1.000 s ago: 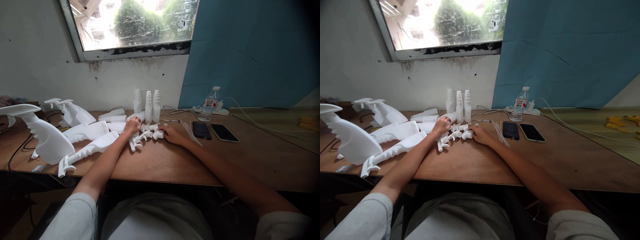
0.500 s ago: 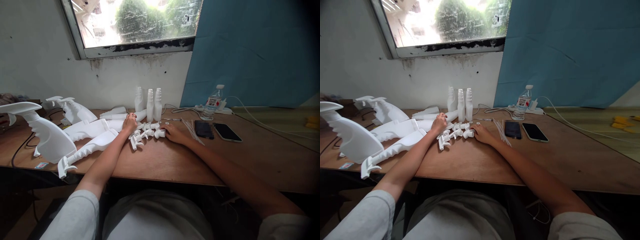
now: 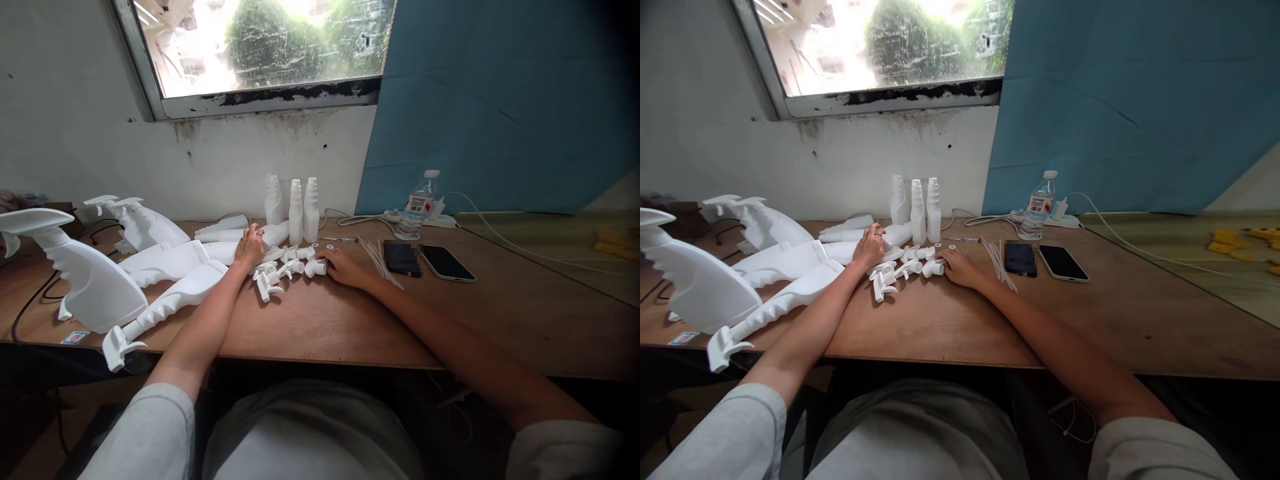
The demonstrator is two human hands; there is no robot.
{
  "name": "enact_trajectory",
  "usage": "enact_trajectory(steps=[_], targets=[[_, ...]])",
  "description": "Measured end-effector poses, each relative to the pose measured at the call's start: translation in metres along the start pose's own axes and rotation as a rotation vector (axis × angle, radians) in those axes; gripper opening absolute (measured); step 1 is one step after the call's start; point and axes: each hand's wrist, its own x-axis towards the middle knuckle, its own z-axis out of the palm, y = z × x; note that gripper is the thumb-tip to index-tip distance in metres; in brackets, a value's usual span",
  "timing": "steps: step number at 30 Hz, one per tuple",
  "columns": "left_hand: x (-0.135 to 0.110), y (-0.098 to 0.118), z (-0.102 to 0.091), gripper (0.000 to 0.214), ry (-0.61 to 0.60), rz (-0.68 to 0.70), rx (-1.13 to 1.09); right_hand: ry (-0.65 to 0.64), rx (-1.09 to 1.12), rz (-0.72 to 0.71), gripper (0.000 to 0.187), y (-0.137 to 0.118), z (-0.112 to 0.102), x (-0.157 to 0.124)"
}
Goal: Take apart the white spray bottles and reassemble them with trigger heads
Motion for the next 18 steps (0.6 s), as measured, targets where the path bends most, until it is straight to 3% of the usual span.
enact_trajectory(steps=[10,18], targets=[[-0.001,-0.011,-0.004,0.035,0.021,0.011,0.036,0.006,-0.002,0.000,0.033,0.001,0.001,0.000],[0.002,0.005,-0.006,0.031,0.019,0.079,0.020,0.006,0.006,-0.012,0.034,0.001,0.001,0.000]])
